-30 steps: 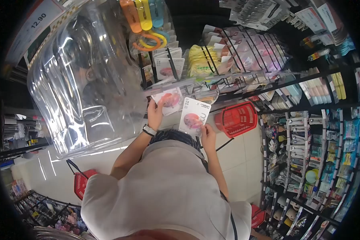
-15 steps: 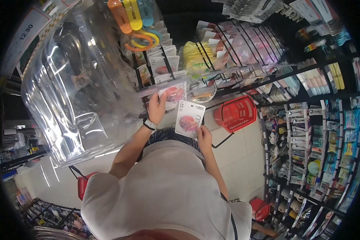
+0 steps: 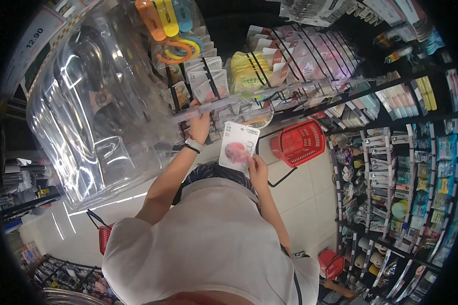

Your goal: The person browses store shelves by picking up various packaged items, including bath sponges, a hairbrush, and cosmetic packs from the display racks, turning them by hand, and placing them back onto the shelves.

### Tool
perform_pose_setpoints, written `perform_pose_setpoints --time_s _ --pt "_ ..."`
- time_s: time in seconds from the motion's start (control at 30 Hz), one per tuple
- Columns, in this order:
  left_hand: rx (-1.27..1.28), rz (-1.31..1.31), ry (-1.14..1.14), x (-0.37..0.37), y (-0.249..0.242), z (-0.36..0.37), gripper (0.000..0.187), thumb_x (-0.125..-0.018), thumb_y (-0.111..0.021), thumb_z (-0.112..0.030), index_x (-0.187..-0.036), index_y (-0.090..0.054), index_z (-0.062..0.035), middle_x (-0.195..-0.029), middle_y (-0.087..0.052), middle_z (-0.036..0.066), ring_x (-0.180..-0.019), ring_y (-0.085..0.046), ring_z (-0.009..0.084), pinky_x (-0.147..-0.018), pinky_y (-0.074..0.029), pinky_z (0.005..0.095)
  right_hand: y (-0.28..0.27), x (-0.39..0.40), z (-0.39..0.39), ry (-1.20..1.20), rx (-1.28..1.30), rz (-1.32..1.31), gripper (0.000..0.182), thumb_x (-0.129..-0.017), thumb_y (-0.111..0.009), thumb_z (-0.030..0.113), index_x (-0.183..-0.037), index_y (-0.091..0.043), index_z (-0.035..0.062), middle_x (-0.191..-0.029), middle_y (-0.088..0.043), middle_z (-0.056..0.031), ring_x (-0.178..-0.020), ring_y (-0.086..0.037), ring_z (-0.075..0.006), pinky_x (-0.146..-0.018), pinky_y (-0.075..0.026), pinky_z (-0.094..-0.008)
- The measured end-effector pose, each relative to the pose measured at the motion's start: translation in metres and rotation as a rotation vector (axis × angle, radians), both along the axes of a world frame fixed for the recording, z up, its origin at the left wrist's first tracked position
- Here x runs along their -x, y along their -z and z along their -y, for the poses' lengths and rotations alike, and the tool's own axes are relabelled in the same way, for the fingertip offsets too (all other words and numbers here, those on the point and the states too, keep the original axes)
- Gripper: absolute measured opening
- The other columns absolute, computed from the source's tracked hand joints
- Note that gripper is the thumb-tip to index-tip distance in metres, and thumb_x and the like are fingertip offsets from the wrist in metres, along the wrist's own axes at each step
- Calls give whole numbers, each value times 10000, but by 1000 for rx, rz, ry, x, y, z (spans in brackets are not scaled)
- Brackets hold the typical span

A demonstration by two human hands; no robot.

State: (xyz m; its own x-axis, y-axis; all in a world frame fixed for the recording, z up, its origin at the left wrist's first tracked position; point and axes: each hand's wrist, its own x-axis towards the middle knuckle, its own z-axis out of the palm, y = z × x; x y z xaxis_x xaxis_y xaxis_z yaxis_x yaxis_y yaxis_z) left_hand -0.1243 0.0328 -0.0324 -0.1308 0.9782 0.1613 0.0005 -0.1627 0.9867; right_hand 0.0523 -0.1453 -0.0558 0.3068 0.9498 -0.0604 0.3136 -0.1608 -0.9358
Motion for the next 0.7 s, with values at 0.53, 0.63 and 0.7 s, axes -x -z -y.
perform_pose_setpoints --time_s 0.53,0.63,0.7 --pt "347 -341 92 85 81 100 361 -902 -505 -244 -1188 -475 -26 -1073 -576 145 -1042 -519 252 -895 -394 344 29 -2 -119 -268 -15 -123 176 -894 -515 158 -824 -536 -2 -628 -402 21 -590 -354 -54 -517 -309 -218" --pt "311 -554 52 102 101 108 372 -916 -466 -291 -1173 -496 -23 -1082 -576 141 -1041 -516 257 -902 -386 339 -59 24 -116 -234 -63 -82 176 -895 -515 156 -817 -531 -1 -633 -397 36 -592 -348 -39 -511 -297 -205" --pt "273 -572 17 110 125 115 373 -917 -458 -296 -1161 -509 -18 -1103 -568 139 -1042 -511 257 -906 -381 337 -22 18 -127 -233 -143 -242 175 -897 -514 162 -824 -532 4 -630 -403 36 -585 -354 -37 -509 -300 -204"
